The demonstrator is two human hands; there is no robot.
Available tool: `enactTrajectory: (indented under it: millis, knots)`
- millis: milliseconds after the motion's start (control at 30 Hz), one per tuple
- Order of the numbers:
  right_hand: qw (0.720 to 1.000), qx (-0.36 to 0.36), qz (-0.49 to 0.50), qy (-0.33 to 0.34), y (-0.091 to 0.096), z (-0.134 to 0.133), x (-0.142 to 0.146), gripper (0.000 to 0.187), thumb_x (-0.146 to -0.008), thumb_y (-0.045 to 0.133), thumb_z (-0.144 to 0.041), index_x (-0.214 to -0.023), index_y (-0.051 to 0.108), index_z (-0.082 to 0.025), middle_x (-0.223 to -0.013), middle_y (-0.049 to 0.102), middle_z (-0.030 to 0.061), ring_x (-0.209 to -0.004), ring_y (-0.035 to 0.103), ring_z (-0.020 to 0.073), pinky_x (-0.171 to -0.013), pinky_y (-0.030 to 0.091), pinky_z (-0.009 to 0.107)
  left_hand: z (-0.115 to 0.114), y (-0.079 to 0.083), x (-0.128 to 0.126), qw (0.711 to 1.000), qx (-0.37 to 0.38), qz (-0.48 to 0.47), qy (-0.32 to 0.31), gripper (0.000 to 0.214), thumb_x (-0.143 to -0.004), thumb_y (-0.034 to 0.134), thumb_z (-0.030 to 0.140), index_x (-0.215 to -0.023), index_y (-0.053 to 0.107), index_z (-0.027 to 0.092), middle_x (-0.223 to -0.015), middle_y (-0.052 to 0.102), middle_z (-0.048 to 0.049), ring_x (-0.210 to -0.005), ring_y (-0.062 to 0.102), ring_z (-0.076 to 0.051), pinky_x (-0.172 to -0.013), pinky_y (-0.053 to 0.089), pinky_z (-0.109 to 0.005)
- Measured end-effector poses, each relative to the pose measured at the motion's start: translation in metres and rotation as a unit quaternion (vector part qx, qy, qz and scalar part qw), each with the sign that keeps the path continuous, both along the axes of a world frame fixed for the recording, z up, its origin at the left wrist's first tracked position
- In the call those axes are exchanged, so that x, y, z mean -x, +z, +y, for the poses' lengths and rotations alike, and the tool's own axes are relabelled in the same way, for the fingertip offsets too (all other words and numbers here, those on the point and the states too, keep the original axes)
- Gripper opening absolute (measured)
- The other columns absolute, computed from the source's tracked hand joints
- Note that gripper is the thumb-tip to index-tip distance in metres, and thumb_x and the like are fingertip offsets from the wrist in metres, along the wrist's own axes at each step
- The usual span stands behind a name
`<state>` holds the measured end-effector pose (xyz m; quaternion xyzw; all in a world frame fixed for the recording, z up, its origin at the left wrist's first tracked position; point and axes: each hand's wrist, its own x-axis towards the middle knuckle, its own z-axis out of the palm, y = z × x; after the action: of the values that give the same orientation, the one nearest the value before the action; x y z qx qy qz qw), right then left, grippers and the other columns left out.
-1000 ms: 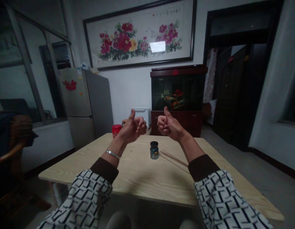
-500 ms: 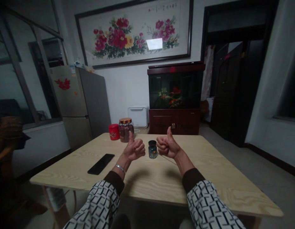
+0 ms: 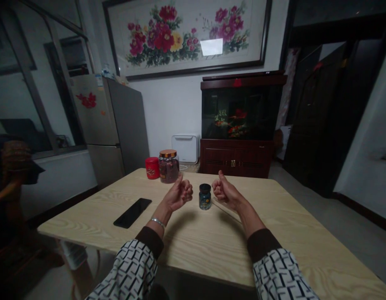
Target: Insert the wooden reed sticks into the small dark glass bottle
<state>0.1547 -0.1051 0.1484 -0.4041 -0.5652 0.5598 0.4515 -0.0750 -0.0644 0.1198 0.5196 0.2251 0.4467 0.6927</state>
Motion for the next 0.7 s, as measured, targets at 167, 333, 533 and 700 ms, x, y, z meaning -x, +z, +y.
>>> enactTrajectory:
  millis: [167,333,533,700]
  knots:
    - [0.92,-0.093,-0.332,-0.183,-0.021,0.038,0.002,0.058,-0.081,0.049,-0.078,-0.082,0.057,-0.02,-0.071,0.059,0.002,-0.057,0.052,0.0142,-0.052,0.037,0.026,0.025,-0.049,-0.023,0.976,0.009,0.118,0.18,0.056,-0.062,0.085,0.043,-0.101,0.056,0.017,-0.104,0.063,-0.0081,-0.087,0.059,-0.017,-0.07,0.042,-0.026]
    - [0.764,-0.157,-0.605,-0.161,-0.016,0.063,0.02,0.066,-0.086,0.045,-0.074,-0.121,0.059,-0.02,-0.117,0.067,0.0162,-0.099,0.066,0.0286,-0.08,0.047,0.038,0.047,-0.096,-0.058,0.957,-0.102,0.187,0.196,0.073,-0.053,0.089,0.022,-0.117,0.054,0.016,-0.115,0.063,-0.0118,-0.107,0.06,-0.025,-0.093,0.045,-0.038]
    - [0.661,-0.149,-0.73,-0.089,-0.005,0.082,0.044,0.072,-0.086,0.043,-0.077,-0.112,0.069,-0.016,-0.112,0.072,0.0224,-0.107,0.067,0.0349,-0.087,0.048,0.044,0.059,-0.115,-0.064,0.925,-0.191,0.249,0.212,0.054,-0.069,0.079,0.029,-0.118,0.058,0.019,-0.105,0.069,-0.0054,-0.095,0.063,-0.022,-0.086,0.048,-0.033]
    - [0.682,-0.145,-0.717,-0.024,0.004,0.09,0.041,0.052,-0.085,0.058,-0.055,-0.112,0.072,-0.012,-0.114,0.07,0.0244,-0.108,0.066,0.0378,-0.088,0.049,0.047,0.061,-0.113,-0.059,0.92,-0.209,0.261,0.205,0.054,-0.069,0.08,0.031,-0.118,0.062,0.018,-0.103,0.071,-0.0051,-0.092,0.064,-0.022,-0.08,0.049,-0.03]
